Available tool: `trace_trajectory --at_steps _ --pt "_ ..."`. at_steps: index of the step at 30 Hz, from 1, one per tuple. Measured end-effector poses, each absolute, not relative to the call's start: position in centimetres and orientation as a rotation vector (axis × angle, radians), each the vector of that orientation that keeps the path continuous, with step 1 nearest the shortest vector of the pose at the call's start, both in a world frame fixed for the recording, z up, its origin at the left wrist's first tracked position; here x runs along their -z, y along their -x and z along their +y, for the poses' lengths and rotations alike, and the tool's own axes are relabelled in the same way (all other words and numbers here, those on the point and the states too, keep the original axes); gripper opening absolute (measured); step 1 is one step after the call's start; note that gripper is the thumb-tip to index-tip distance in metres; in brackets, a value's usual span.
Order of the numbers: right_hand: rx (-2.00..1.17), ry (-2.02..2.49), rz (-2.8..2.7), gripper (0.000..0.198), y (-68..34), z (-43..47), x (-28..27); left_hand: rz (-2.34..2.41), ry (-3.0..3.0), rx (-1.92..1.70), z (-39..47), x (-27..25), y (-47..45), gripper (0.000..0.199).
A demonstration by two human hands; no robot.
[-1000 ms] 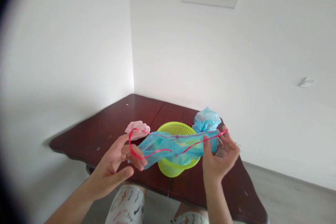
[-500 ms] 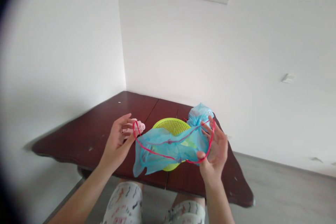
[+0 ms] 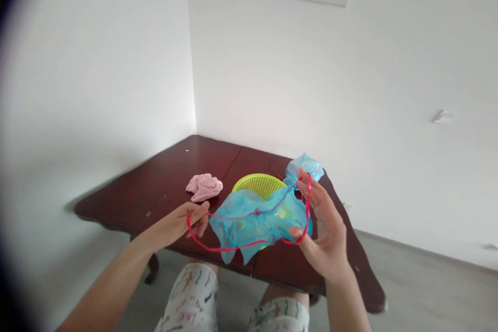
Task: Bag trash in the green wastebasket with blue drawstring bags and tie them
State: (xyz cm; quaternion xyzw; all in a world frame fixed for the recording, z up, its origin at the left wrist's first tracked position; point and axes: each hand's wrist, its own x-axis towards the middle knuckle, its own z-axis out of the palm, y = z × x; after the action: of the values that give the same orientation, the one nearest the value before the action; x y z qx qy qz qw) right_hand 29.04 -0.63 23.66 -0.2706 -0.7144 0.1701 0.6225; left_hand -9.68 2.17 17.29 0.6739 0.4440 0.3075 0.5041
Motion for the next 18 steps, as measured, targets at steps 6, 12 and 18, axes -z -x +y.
trace_trajectory --at_steps 6,12,18 --pt "-0.471 0.608 -1.471 0.069 -27.9 -2.0 -23.0 0.979 -1.398 -1.267 1.2 -17.8 9.0 0.080" --pt "-0.533 0.580 -1.434 0.067 -26.4 -4.4 -22.3 0.676 -1.211 -1.518 0.5 -18.3 7.5 0.077" --pt "-0.665 0.608 -1.455 0.066 -25.6 -7.0 -20.2 0.583 -1.255 -1.619 -1.4 -19.0 6.0 0.078"
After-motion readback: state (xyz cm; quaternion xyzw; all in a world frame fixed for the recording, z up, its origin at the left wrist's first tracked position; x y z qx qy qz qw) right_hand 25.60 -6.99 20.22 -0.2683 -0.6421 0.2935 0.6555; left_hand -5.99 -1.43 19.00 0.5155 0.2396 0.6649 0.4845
